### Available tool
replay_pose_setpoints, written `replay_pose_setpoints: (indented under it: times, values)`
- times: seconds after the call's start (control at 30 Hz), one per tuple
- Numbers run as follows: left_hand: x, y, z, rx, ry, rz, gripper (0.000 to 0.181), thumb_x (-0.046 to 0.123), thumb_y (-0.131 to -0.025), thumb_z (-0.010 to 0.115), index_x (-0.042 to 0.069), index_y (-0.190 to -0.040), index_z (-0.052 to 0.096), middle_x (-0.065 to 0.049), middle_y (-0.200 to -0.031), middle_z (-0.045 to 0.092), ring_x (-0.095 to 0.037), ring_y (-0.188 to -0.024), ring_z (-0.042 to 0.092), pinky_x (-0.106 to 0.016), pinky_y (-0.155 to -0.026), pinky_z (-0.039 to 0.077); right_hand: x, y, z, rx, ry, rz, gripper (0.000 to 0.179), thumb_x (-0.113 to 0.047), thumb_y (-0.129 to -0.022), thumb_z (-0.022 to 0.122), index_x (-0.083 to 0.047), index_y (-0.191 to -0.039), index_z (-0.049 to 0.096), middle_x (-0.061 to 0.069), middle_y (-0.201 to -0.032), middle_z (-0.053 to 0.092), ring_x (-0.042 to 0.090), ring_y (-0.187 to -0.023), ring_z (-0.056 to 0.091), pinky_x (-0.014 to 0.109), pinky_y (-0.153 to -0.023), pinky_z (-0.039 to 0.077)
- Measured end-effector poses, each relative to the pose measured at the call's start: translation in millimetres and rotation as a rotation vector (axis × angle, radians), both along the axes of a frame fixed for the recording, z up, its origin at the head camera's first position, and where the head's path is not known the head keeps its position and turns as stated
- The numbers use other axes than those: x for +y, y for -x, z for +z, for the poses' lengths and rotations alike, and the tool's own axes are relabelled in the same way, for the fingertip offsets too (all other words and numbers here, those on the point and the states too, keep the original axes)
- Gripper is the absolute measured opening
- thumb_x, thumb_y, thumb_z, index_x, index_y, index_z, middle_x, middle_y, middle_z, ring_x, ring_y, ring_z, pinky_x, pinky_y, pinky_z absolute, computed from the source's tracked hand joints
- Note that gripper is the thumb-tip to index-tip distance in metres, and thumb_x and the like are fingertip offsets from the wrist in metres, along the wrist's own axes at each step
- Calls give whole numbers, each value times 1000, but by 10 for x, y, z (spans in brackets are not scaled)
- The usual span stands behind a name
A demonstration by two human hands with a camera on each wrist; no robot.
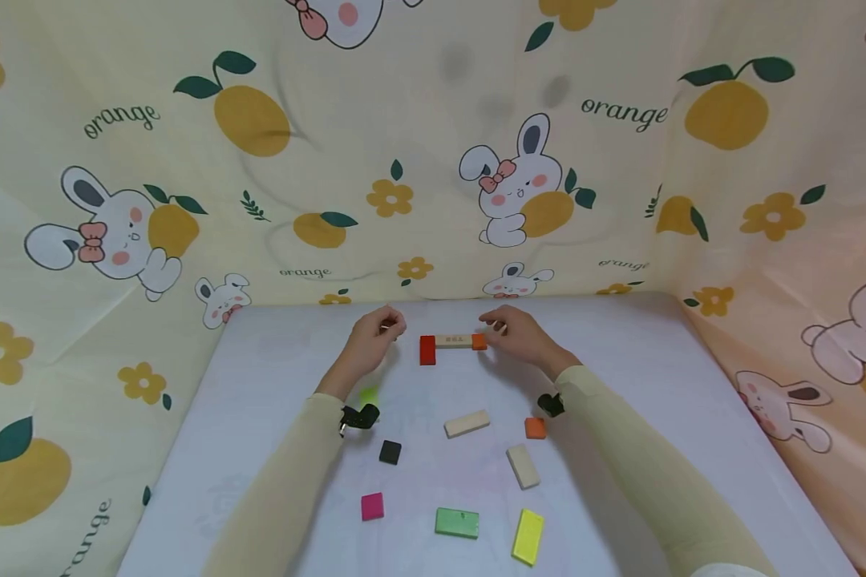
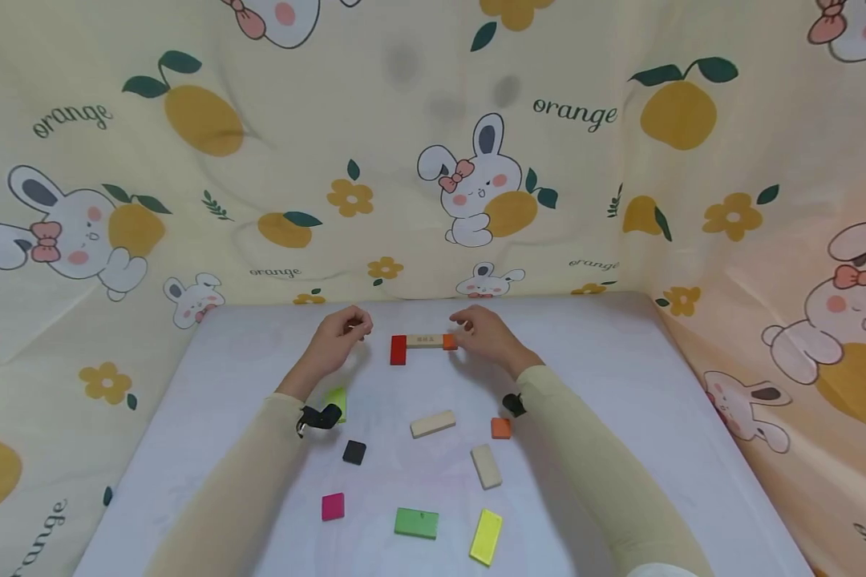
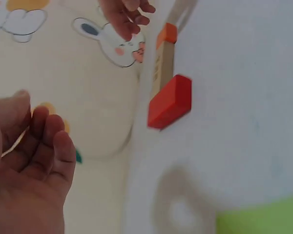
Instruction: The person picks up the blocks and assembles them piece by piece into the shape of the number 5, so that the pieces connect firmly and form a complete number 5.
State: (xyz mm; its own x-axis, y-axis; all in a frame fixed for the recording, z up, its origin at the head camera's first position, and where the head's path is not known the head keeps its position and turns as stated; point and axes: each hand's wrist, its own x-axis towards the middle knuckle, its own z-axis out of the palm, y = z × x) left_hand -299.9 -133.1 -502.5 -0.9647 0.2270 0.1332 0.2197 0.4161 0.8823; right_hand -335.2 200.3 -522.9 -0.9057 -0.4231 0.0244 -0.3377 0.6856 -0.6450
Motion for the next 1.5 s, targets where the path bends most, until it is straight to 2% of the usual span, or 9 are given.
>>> replay_pose_setpoints:
  times: [0.17, 0.33, 0.43, 0.53, 0.77, 0.9, 1.03, 1.27, 1.5]
  values:
    - [-263, -137, -2, 35, -22, 33, 11, 15, -108, 70, 6, -108, 75, -7, -105, 73, -28, -101, 67, -44, -94, 56, -75, -17, 59, 18, -20, 53, 48, -10, -100, 66, 3, -145, 65, 20, -138, 64, 37, -121, 62, 52, -104, 53]
    - [-472, -251, -86, -46, 30, 6, 27, 27, -113, 62, 4, -113, 75, -8, -110, 74, -32, -107, 68, -50, -97, 55, -182, -46, 99, 38, -96, 101, 52, -18, -102, 69, -1, -150, 63, 21, -147, 58, 40, -135, 54, 56, -116, 43]
    - [-581, -350, -179, -104, 89, -57, 31, 29, -108, 70, 3, -124, 72, -12, -123, 71, -32, -116, 65, -51, -103, 53, -258, -76, 92, 45, -157, 133, 53, -22, -103, 69, -4, -152, 62, 21, -149, 56, 39, -137, 51, 57, -118, 41]
    - [-669, -481, -282, -127, 136, -98, 44, 26, -98, 83, 2, -133, 69, -16, -131, 68, -32, -122, 61, -51, -107, 51, -341, -115, 54, 43, -194, 168, 53, -21, -101, 67, -7, -153, 63, 18, -147, 57, 36, -134, 51, 54, -115, 45]
    - [-759, -745, -414, -147, 279, -135, 64, 16, -85, 95, 10, -142, 67, -6, -137, 62, -29, -121, 58, -50, -105, 51, -524, -145, -46, 85, -270, 258, 55, -18, -98, 62, -9, -152, 64, 13, -141, 60, 29, -125, 55, 45, -108, 50]
    - [-754, -785, -466, -115, 305, -166, 63, 12, -85, 94, 11, -142, 67, -5, -138, 59, -28, -122, 59, -50, -106, 52, -593, -124, -59, 97, -276, 262, 53, -14, -100, 65, -8, -152, 64, 14, -140, 61, 30, -125, 56, 44, -110, 49]
    - [-736, -800, -502, -118, 309, -176, 65, 12, -84, 95, 12, -142, 66, -2, -139, 58, -27, -122, 59, -49, -106, 52, -647, -113, -61, 97, -276, 264, 51, -12, -100, 65, -8, -151, 65, 15, -140, 61, 32, -125, 55, 46, -110, 49]
    - [-703, -838, -481, -138, 305, -170, 65, 10, -83, 96, 12, -141, 68, -2, -139, 58, -27, -119, 60, -48, -107, 52, -693, -129, -87, 61, -260, 244, 47, -7, -100, 66, -8, -146, 69, 16, -138, 62, 33, -124, 55, 46, -109, 49]
    - [-690, -844, -466, -142, 314, -151, 64, 10, -83, 96, 12, -141, 67, -2, -138, 60, -26, -116, 62, -48, -106, 52, -725, -96, -109, 96, -285, 234, 49, -7, -100, 66, -12, -148, 69, 13, -138, 61, 30, -124, 54, 43, -108, 50]
